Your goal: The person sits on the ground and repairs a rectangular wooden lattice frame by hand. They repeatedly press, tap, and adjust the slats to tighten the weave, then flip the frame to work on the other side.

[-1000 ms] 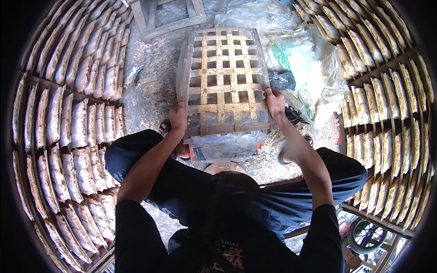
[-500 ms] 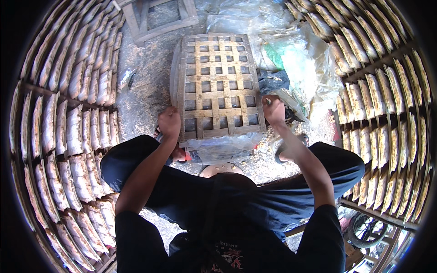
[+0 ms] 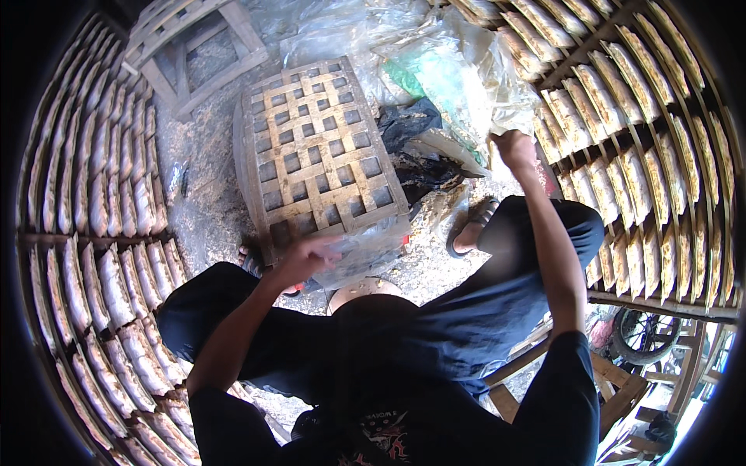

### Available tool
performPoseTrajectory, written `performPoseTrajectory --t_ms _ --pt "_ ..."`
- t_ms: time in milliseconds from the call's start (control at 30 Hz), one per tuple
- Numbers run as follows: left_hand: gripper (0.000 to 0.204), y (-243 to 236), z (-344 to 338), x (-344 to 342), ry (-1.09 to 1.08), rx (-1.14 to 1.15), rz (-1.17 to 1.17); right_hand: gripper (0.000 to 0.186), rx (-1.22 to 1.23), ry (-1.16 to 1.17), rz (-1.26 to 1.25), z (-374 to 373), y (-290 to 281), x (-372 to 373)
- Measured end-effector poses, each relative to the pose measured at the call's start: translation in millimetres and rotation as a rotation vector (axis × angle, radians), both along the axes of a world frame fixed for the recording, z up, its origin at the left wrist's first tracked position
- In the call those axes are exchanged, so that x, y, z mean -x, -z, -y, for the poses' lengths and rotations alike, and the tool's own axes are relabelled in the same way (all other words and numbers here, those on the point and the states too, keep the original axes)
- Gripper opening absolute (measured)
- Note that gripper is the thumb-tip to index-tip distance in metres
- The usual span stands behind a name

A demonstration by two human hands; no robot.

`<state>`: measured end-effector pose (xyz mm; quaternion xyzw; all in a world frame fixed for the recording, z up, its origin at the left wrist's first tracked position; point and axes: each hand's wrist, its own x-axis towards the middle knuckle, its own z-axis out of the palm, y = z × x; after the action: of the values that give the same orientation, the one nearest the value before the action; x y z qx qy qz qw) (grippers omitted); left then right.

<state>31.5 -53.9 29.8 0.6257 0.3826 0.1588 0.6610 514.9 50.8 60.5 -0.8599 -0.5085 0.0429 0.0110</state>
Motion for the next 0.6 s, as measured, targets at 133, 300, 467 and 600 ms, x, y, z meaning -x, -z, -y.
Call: performPoseTrajectory --t_ms 133,300,467,600 --pt "0.049 -5.7 -1.2 -0.5 0.413 0.246 -0.284 0.035 0.028 -0.093 0.017 -11.0 98.7 -36.2" --pt "0.059 19.6 37.6 53.9 0.641 0.126 -0.429 0.030 0.142 -0.024 -0.080 -9.1 156.9 -39.0" --pt "0.055 -3.5 76.2 82.4 0.910 0.457 -0.592 0.030 0.102 0.086 -0.077 -41.4 154.5 -65.3" --pt "0.069 -60.3 75.8 42.8 0.680 0.521 -0.408 0.040 -0.135 0.184 -0.128 -85.7 145.5 -121.6"
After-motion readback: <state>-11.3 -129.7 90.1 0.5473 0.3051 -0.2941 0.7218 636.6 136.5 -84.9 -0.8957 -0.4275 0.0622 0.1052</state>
